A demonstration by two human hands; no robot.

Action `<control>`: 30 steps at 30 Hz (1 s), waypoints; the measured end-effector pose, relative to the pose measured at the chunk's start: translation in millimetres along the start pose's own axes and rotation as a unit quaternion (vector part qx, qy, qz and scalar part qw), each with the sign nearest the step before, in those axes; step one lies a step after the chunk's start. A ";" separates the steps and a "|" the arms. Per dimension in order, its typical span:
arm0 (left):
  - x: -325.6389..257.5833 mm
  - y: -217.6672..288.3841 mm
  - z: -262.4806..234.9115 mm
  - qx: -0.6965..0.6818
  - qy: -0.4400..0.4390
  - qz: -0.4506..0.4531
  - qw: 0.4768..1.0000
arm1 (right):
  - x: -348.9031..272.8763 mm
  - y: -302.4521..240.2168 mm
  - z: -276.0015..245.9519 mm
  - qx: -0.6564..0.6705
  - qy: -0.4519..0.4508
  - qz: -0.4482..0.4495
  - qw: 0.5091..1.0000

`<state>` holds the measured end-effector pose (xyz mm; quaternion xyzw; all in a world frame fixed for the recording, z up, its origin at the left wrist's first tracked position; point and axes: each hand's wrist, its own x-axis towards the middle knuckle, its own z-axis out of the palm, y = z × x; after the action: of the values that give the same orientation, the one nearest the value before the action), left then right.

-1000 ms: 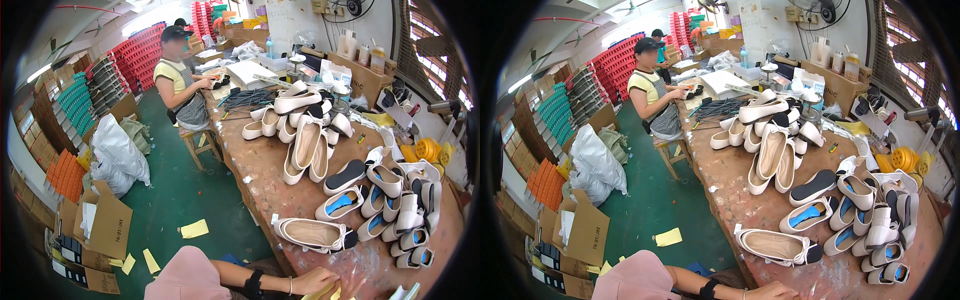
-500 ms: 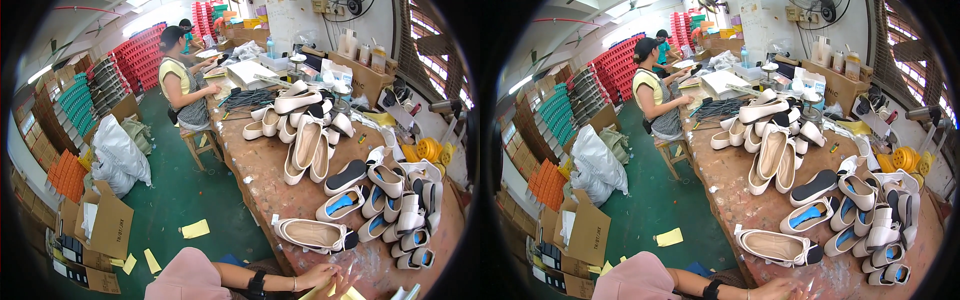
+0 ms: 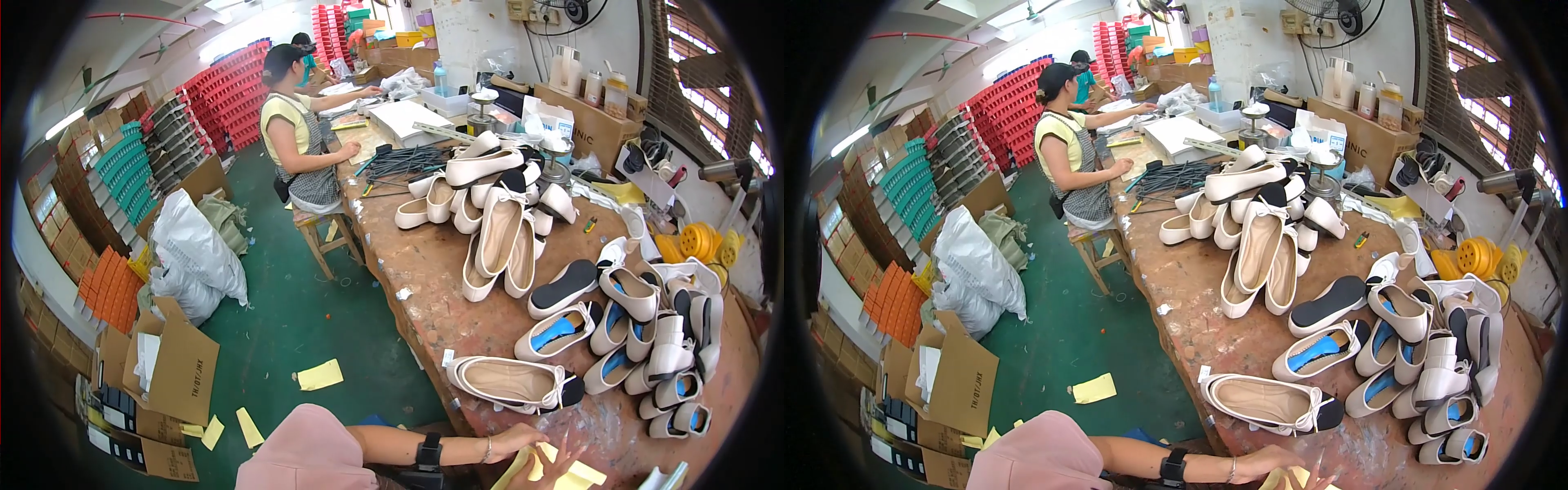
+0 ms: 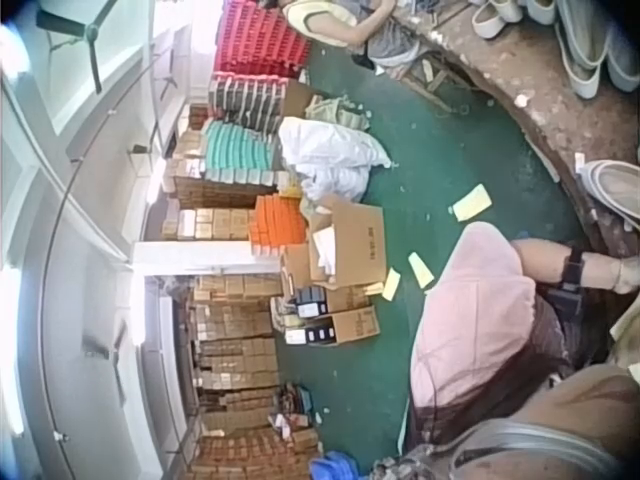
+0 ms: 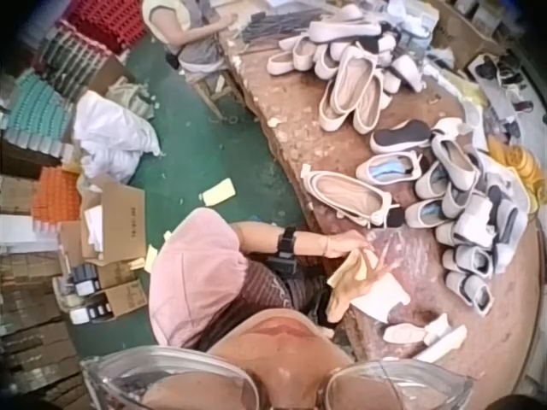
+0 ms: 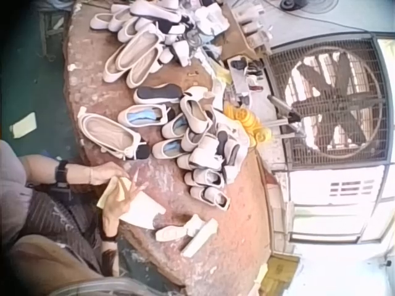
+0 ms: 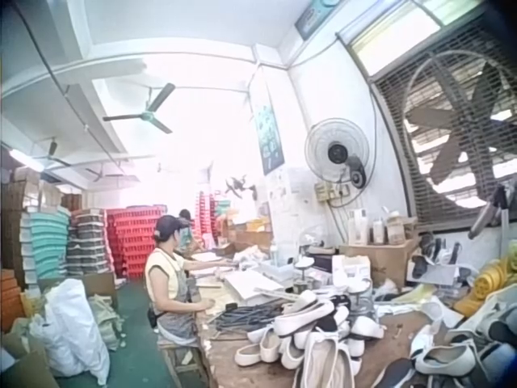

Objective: Applying labels to shoe interiors and inserting cushioned insoles.

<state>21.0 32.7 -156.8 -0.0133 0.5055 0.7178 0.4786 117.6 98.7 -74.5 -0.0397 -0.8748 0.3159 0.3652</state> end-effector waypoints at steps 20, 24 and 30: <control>-71.3 69.5 -12.1 0.614 0.149 0.420 0.651 | -49.9 59.4 -36.1 0.171 0.167 0.316 0.918; -81.4 119.8 -44.3 0.738 0.165 0.373 0.537 | -49.5 62.7 -20.2 0.099 -0.034 0.457 0.883; 2.0 123.3 -44.9 0.751 -0.053 0.426 0.501 | -8.5 102.0 -28.2 -0.302 0.132 0.084 0.940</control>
<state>-87.3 -2.8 -91.8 0.6061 0.7731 0.1849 -0.0293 126.0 192.2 -124.1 -0.2631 -0.8663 0.0578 0.4206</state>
